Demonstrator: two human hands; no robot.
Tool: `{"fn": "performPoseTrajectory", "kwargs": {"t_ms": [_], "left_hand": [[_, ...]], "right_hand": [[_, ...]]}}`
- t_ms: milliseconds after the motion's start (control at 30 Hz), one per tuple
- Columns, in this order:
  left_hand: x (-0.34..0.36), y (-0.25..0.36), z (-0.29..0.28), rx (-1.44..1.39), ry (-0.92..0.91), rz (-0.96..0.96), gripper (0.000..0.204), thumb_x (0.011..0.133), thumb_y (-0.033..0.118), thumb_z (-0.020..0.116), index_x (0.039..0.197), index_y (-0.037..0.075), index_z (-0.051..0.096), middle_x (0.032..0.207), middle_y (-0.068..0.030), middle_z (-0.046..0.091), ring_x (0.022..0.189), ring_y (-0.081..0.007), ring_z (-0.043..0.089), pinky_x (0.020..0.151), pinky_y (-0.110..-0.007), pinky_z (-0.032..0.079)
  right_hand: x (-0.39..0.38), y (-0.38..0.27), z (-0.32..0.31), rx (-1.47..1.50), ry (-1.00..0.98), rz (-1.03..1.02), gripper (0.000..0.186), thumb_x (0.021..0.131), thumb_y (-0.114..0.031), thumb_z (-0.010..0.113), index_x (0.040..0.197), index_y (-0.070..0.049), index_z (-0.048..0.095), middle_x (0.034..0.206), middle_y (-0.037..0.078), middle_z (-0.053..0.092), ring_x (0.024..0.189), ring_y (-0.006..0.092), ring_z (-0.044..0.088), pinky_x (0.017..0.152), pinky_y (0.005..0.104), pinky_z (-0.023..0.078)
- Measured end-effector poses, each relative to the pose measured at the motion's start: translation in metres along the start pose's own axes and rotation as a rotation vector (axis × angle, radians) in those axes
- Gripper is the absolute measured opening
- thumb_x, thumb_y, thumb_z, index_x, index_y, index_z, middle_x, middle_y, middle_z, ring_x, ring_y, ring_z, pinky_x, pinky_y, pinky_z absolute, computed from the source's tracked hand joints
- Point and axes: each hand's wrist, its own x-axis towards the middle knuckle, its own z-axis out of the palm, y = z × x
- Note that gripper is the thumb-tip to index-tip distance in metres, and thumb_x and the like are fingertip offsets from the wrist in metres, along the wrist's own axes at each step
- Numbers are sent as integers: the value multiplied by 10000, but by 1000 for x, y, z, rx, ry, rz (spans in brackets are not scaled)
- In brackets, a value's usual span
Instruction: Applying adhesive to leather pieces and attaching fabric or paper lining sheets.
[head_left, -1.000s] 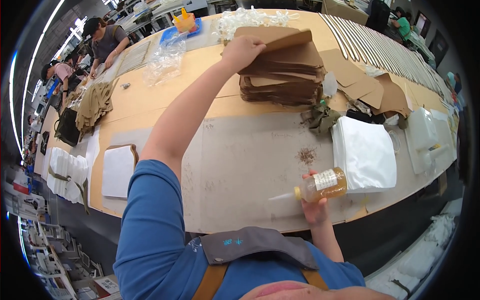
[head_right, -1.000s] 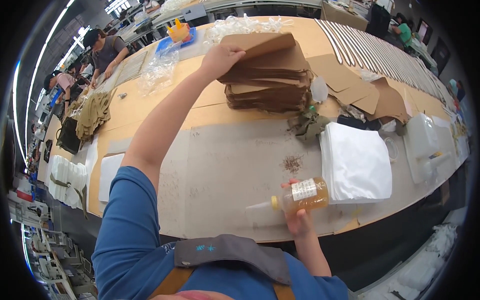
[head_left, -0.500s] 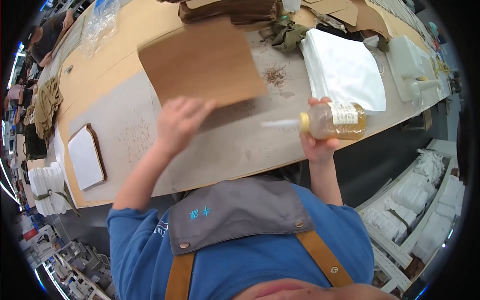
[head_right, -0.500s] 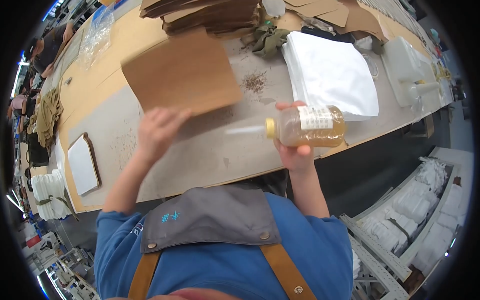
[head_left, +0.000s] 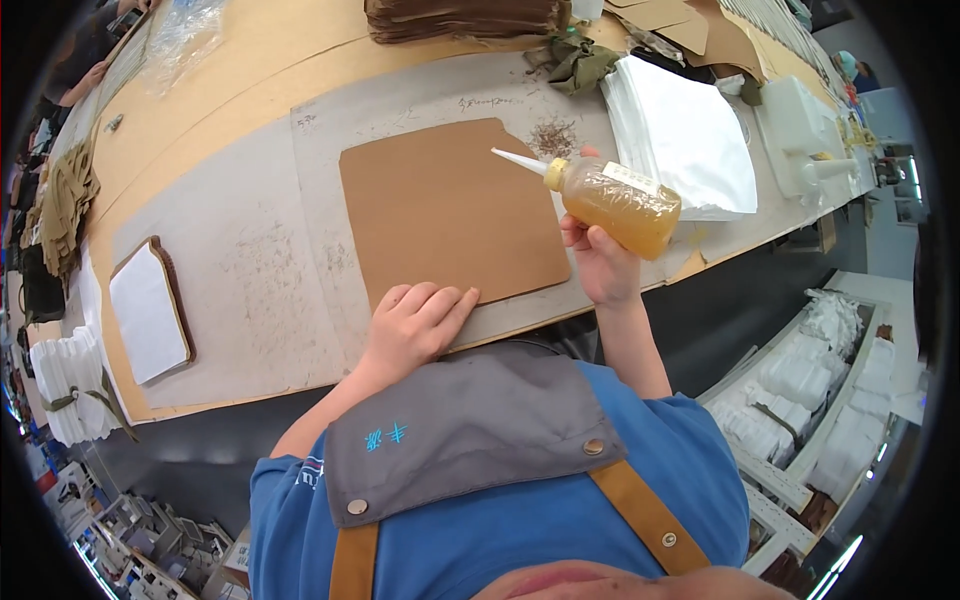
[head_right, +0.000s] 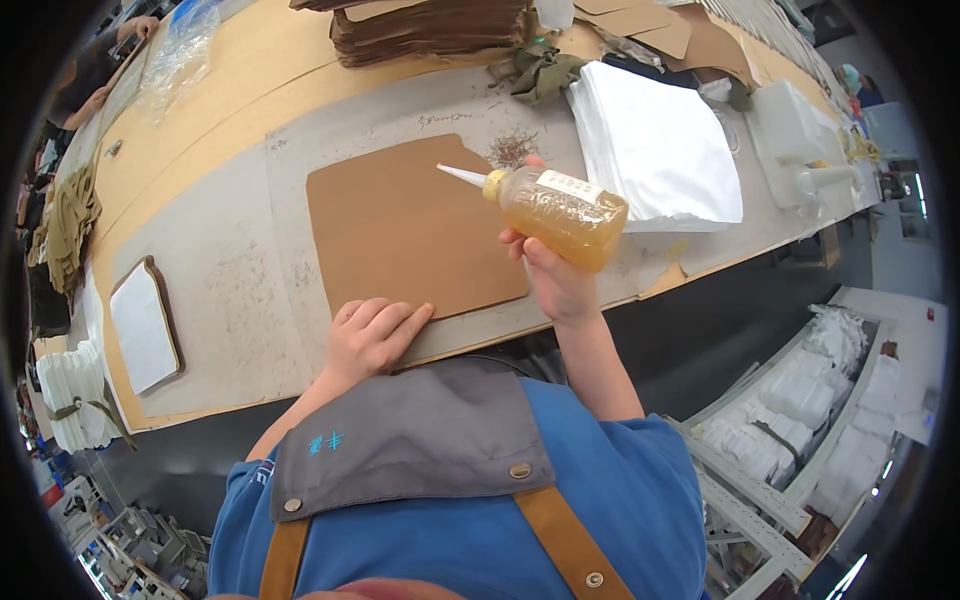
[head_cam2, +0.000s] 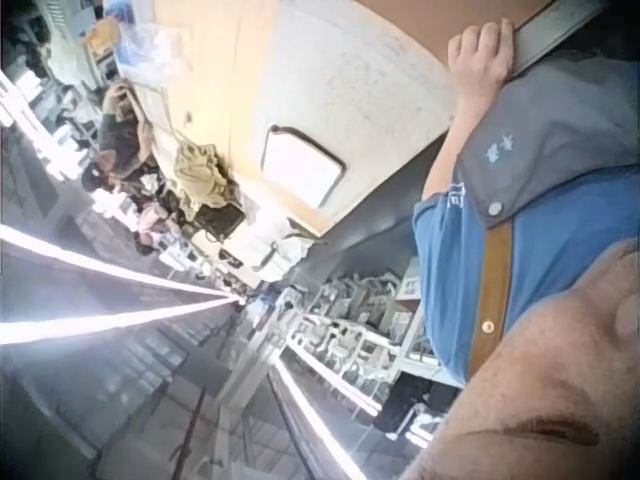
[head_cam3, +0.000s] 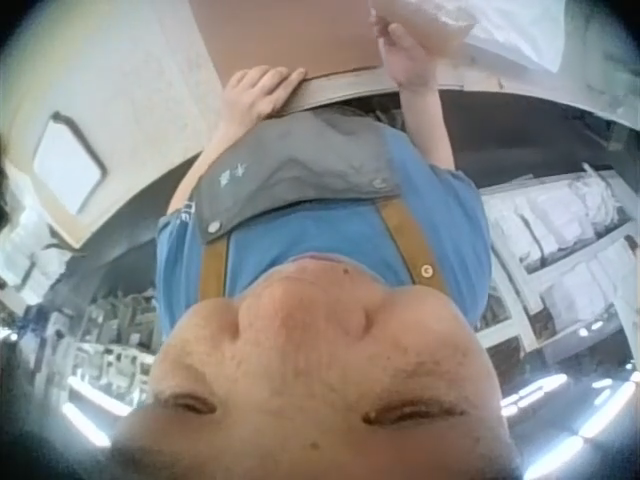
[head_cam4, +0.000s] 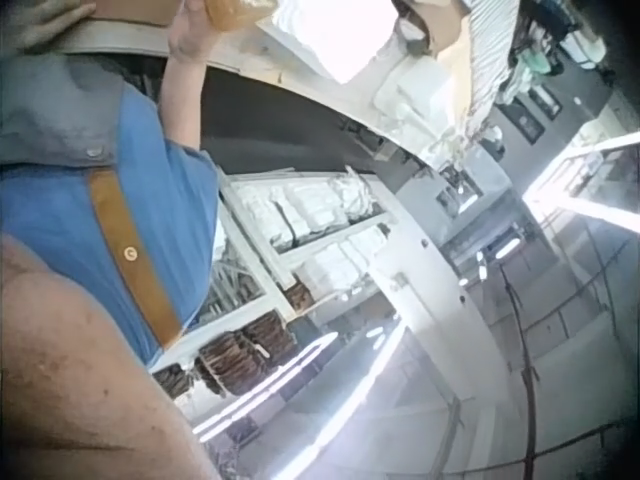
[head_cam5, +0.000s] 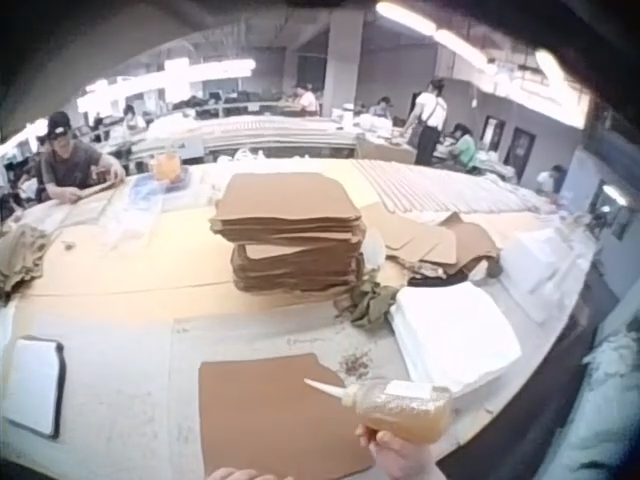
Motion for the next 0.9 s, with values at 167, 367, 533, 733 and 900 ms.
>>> {"fn": "performPoseTrajectory", "kwargs": {"t_ms": [167, 367, 533, 733, 900], "left_hand": [[0, -22, -12, -68, 52, 5, 296, 866, 254, 755, 1152, 180, 743, 1049, 31, 676, 999, -169, 646, 830, -333, 472], [3, -80, -25, -23, -9, -151, 394, 828, 133, 776, 1217, 146, 709, 1147, -26, 667, 1137, -247, 625, 896, -377, 477], [17, -100, -19, -60, -54, -178, 427, 844, 104, 753, 1264, 131, 680, 1210, -29, 669, 1169, -261, 622, 932, -391, 479], [39, -105, -16, -73, -137, -121, 543, 855, 116, 746, 1379, 132, 605, 1316, -48, 636, 1226, -261, 595, 1011, -398, 459], [32, -97, -25, -194, -185, -205, 686, 820, 300, 805, 1434, 124, 557, 1449, -66, 552, 1334, -253, 527, 1083, -416, 414]], "right_hand": [[6, 14, 2, 83, 10, -79, 952, 763, -328, 902, 1532, -145, 370, 1595, 139, 384, 945, 200, 685, 738, 274, 564], [15, 11, 1, 63, 92, -19, 1102, 694, -594, 871, 1567, -192, 332, 1637, 137, 310, 942, 177, 684, 767, 267, 590], [25, 17, -1, 5, 102, -61, 1133, 720, -602, 866, 1588, -173, 277, 1588, 111, 398, 983, 212, 696, 806, 299, 576], [26, 18, 2, 125, 172, -20, 1051, 787, -591, 810, 1576, -115, 305, 1628, 122, 323, 994, 198, 636, 849, 314, 561], [22, 21, -9, 336, 153, -17, 992, 821, -577, 790, 1568, -117, 329, 1628, 129, 321, 941, 199, 624, 843, 323, 551]]}}
